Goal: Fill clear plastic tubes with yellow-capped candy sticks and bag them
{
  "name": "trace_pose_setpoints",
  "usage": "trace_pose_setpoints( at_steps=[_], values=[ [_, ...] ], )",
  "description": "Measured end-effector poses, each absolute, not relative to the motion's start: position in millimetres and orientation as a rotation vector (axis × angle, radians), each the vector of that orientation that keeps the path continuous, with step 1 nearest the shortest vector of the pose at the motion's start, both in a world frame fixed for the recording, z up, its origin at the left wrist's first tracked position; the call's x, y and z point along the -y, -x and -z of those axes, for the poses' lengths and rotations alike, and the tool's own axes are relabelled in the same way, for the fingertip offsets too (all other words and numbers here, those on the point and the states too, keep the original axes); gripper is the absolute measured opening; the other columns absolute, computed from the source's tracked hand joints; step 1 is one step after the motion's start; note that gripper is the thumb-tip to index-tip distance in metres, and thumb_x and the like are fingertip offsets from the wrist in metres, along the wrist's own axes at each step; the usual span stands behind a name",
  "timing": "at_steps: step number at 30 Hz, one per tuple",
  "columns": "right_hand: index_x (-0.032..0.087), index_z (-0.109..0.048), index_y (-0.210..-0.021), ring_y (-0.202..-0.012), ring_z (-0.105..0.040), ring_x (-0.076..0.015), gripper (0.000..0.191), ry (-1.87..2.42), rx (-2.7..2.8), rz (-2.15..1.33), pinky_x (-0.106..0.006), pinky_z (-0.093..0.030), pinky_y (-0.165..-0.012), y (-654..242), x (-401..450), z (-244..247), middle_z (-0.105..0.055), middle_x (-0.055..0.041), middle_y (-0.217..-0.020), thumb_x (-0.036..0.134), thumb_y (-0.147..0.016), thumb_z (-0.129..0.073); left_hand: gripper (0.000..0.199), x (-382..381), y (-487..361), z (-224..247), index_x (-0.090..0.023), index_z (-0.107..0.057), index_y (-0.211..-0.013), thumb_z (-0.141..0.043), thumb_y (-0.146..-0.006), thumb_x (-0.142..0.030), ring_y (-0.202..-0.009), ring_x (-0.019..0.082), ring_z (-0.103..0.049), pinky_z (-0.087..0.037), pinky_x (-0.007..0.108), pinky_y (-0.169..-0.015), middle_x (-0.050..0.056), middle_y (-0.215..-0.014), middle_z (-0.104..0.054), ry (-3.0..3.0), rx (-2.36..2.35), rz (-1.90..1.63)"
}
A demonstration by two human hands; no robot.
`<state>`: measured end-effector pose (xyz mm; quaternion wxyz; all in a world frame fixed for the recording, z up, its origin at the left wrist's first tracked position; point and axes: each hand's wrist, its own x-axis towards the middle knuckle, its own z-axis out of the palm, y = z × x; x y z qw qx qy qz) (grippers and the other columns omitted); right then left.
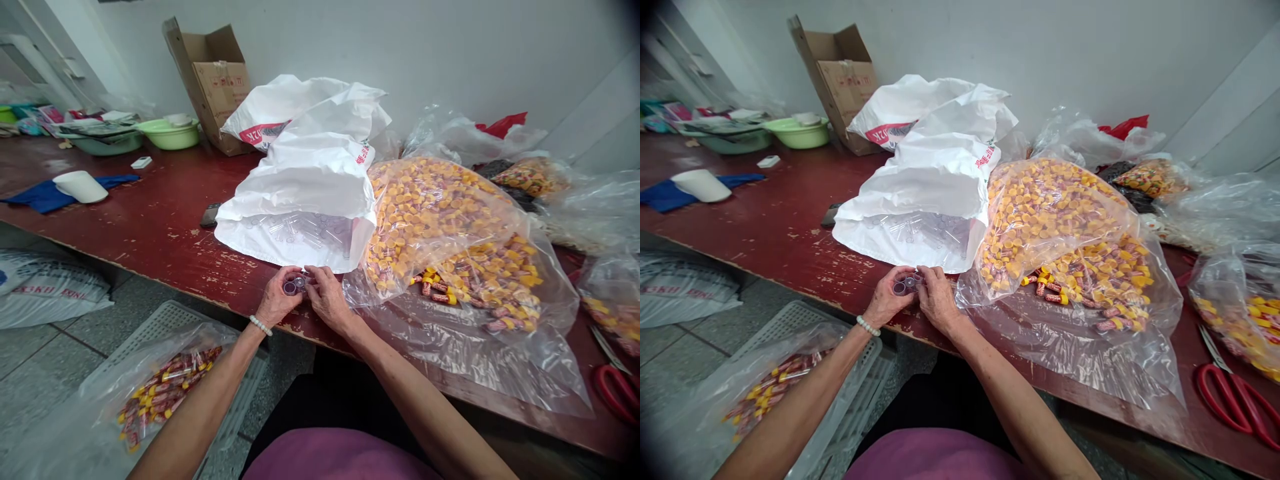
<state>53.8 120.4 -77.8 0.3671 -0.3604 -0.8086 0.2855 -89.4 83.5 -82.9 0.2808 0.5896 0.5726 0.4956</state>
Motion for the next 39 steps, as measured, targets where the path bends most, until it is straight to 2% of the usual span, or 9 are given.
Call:
trace_pose_setpoints(
  at_steps=[5,13,18,22,27,30,33,36,39],
  values=[
    [0.016,-0.045,-0.115,-0.097,-0.053,-0.0166,0.030,0.838,2.108,-0.804,-0.033,-0.045,-0.088,-53,-117,73,-0.054,-0.0085,-0.104,0.012,-0.086,-0.041,0.022,-82,92,82,-0.018,-0.056,-0.091,-0.063,-0.070,-0.023,-0.077,0.017,-0.061,-0.048,0.028,-0.073,0.004,-0.085,-0.065,-1.669,-1.670,-1.294],
    [0.021,-0.047,-0.118,-0.097,-0.053,-0.0161,0.029,0.756,2.280,-0.766,-0.031,-0.043,-0.086,-62,-120,62,-0.054,-0.0068,-0.107,0.028,-0.090,-0.049,0.034,-81,94,77,-0.018,-0.055,-0.097,-0.068,-0.067,-0.029,-0.078,0.018,-0.062,-0.046,0.028,-0.070,0.005,-0.088,-0.066,-1.730,-1.710,-1.192],
    [0.020,-0.055,-0.099,-0.077,-0.055,-0.0137,0.018,0.794,2.289,-0.862,-0.026,-0.043,-0.070,-69,-127,56,-0.060,-0.0010,-0.085,0.030,-0.085,-0.056,0.030,-79,96,74,-0.020,-0.058,-0.094,-0.068,-0.067,-0.030,-0.077,0.017,-0.061,-0.047,0.028,-0.070,0.003,-0.086,-0.066,-1.737,-1.680,-1.164],
    [0.018,-0.054,-0.099,-0.066,-0.052,-0.0126,0.017,0.966,2.042,-0.772,-0.025,-0.042,-0.065,-80,-122,56,-0.060,-0.0003,-0.079,0.028,-0.085,-0.052,0.040,-76,90,73,-0.017,-0.057,-0.095,-0.075,-0.062,-0.030,-0.080,0.017,-0.063,-0.050,0.029,-0.073,0.005,-0.093,-0.067,-1.300,-1.490,-1.414],
    [0.021,-0.050,-0.102,-0.067,-0.053,-0.0130,0.018,0.998,1.800,-0.731,-0.026,-0.044,-0.066,-80,-100,68,-0.060,-0.0015,-0.086,0.029,-0.086,-0.050,0.034,-69,75,69,-0.017,-0.059,-0.095,-0.072,-0.067,-0.030,-0.089,0.018,-0.065,-0.051,0.031,-0.077,0.007,-0.104,-0.066,-0.771,-1.084,-1.478],
    [0.021,-0.048,-0.106,-0.079,-0.056,-0.0151,0.019,0.879,1.924,-0.763,-0.029,-0.046,-0.073,-76,-90,77,-0.059,-0.0046,-0.097,0.025,-0.087,-0.049,0.033,-69,66,67,-0.019,-0.059,-0.096,-0.069,-0.067,-0.030,-0.097,0.021,-0.064,-0.051,0.035,-0.083,0.006,-0.103,-0.067,-0.664,-0.960,-1.467],
    [0.021,-0.048,-0.106,-0.095,-0.054,-0.0177,0.020,0.765,2.088,-0.764,-0.033,-0.044,-0.084,-78,-89,81,-0.057,-0.0071,-0.106,0.019,-0.086,-0.049,0.038,-71,59,69,-0.020,-0.057,-0.097,-0.071,-0.062,-0.025,-0.089,0.019,-0.066,-0.051,0.037,-0.083,0.002,-0.088,-0.067,-0.666,-0.988,-1.544],
    [0.020,-0.049,-0.105,-0.093,-0.053,-0.0174,0.018,0.803,2.046,-0.792,-0.033,-0.044,-0.084,-80,-96,79,-0.055,-0.0059,-0.099,0.020,-0.087,-0.047,0.043,-74,54,73,-0.019,-0.055,-0.096,-0.075,-0.058,-0.020,-0.075,0.015,-0.065,-0.052,0.030,-0.073,-0.001,-0.080,-0.065,-0.738,-1.082,-1.630],
    [0.019,-0.048,-0.107,-0.095,-0.051,-0.0173,0.021,0.968,1.807,-0.853,-0.034,-0.044,-0.086,-76,-106,76,-0.051,-0.0069,-0.100,0.026,-0.089,-0.042,0.042,-76,51,77,-0.018,-0.056,-0.095,-0.077,-0.059,-0.021,-0.076,0.014,-0.063,-0.050,0.026,-0.071,0.001,-0.083,-0.064,-0.977,-1.203,-1.619]
  ],
)
